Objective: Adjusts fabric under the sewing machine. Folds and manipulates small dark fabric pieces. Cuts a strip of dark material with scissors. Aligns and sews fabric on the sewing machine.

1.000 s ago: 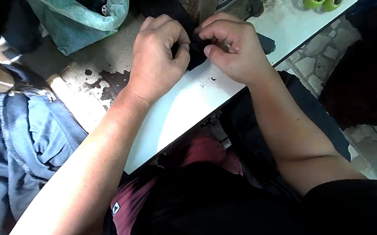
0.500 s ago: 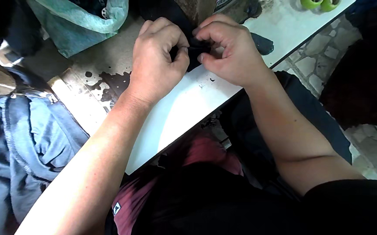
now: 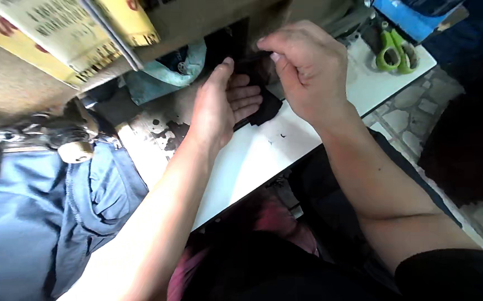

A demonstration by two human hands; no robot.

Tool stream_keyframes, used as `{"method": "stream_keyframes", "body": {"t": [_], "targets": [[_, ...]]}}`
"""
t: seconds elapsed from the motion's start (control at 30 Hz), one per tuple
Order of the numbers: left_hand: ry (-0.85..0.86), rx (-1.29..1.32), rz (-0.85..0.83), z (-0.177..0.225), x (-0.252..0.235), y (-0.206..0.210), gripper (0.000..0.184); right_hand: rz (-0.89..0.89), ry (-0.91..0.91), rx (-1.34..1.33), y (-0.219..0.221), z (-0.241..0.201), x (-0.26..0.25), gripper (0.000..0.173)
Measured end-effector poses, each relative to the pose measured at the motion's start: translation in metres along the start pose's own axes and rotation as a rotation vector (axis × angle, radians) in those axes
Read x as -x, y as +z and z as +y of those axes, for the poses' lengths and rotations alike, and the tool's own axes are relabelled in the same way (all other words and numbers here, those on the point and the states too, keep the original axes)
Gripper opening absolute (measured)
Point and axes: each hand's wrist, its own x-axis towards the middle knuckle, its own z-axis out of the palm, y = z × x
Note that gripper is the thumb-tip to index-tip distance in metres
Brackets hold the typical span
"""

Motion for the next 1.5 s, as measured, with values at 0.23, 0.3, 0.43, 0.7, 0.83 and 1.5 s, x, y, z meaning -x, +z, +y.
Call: {"method": "stream_keyframes", "body": {"t": [0.23, 0.3, 0.43, 0.7, 0.83, 1.5], "targets": [[0.024, 0.417, 0.143, 0.017, -0.051, 0.004, 0.031, -0.030, -0.051, -0.089, -0.001, -0.005, 0.012, 0.021], [0.052, 0.436, 0.189, 0.020, -0.054, 0.005, 0.026, -0.067, -0.059, -0.079, -0.002, -0.004, 0.023, 0.021], [0.153, 0.562, 0.244, 0.026, -0.055, 0.013, 0.018, -0.074, -0.094, -0.067, -0.006, -0.004, 0.041, 0.020], [0.260, 0.601, 0.199, 0.026, -0.052, 0.009, 0.021, -0.053, -0.098, -0.070, -0.040, -0.027, 0.104, 0.014], [0.263, 0.535, 0.100, 0.019, -0.025, -0.001, 0.018, -0.119, -0.013, -0.118, -0.052, -0.051, 0.163, 0.015], [0.276, -0.314, 0.309, -0.012, 0.057, -0.120, 0.004, -0.208, -0.020, -0.254, -0.046, -0.117, 0.219, 0.018]]}}
